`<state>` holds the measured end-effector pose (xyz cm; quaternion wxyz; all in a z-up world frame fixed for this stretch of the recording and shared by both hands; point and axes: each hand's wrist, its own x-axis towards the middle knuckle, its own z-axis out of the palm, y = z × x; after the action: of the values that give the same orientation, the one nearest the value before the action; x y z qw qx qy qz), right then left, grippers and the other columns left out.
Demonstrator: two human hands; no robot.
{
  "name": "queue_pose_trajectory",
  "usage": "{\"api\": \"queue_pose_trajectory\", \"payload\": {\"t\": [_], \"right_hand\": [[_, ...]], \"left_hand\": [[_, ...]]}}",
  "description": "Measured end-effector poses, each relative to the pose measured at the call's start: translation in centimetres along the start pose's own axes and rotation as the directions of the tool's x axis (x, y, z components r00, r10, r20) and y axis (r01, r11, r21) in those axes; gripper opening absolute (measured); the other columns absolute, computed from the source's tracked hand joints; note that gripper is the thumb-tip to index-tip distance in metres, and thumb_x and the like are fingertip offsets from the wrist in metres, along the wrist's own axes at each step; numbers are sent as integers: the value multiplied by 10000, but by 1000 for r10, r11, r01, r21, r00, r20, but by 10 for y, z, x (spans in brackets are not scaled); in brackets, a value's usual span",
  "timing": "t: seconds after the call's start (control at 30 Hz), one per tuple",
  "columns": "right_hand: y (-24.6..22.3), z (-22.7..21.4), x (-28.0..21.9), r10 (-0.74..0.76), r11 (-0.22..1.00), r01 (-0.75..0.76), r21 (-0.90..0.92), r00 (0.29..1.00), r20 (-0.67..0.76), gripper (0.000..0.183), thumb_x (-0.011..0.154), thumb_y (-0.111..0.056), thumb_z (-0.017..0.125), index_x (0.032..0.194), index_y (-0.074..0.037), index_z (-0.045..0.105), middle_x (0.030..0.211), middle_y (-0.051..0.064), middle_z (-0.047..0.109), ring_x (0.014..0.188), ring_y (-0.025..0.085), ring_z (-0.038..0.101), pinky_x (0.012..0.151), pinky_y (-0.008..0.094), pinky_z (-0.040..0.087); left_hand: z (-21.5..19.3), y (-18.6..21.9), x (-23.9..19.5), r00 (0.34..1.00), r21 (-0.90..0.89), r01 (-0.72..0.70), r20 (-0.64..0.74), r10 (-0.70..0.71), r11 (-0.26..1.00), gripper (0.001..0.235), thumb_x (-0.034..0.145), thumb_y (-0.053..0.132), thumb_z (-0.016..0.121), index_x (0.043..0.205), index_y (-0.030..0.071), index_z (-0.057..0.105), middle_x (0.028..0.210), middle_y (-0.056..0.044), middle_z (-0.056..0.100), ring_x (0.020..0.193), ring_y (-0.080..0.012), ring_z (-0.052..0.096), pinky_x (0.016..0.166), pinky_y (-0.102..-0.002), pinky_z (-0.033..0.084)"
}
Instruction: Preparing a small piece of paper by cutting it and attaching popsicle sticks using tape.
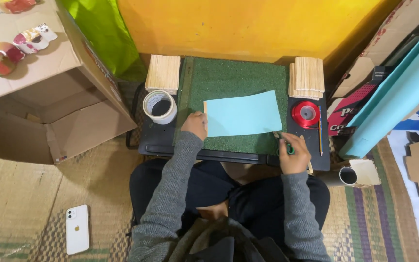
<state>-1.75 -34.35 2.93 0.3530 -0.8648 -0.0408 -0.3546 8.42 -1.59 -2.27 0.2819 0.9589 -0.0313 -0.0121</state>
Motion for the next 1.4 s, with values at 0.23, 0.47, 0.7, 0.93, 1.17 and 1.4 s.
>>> {"api": "queue_pose_trajectory", "payload": {"t": [0.23,0.47,0.7,0.93,1.17,1.4], "right_hand": [[44,-4,-25,98,978,-95,-185,995,4,310,803,-109,885,1103,-104,810,1025,88,739,1003,300,714,844,420,606],[28,25,5,189,975,-187,-119,982,4,414,910,-194,844,1259,-12,715,1044,162,742,1022,338,707,905,474,577],[27,31,43,638,770,-575,-276,695,331,415,909,-248,755,1317,-289,690,1074,18,763,1019,214,719,823,406,605],[46,30,18,645,764,-580,-282,689,330,346,855,-243,818,1191,-177,768,972,67,776,936,210,738,816,388,611],[27,20,1,627,779,-569,-264,707,326,327,860,-162,803,1175,-93,753,943,102,763,883,206,717,840,377,604],[20,25,-15,362,924,-329,-198,917,166,290,824,-80,816,1100,-7,766,869,129,678,791,261,675,754,407,599]], "left_hand": [[13,-11,21,982,52,151,109,-156,987,119,915,343,675,1027,319,643,1229,118,546,966,-113,649,785,-309,605],[3,8,35,934,7,336,126,-334,942,377,883,80,668,1240,52,550,1187,-179,605,1035,-326,696,842,-460,637],[1,8,35,905,-125,416,150,-398,901,300,850,22,670,1149,3,682,1135,-218,701,1055,-400,708,874,-535,606],[0,4,36,888,-195,460,109,-447,866,241,843,34,694,1074,83,742,1072,-179,740,1010,-370,733,825,-500,629],[-36,34,15,881,-195,469,167,-442,861,242,881,67,672,1115,86,731,1087,-171,745,1038,-354,726,878,-498,613],[-45,39,8,889,-168,437,229,-396,884,228,951,122,617,1145,126,736,1101,-116,755,1049,-319,725,888,-472,609]]}}
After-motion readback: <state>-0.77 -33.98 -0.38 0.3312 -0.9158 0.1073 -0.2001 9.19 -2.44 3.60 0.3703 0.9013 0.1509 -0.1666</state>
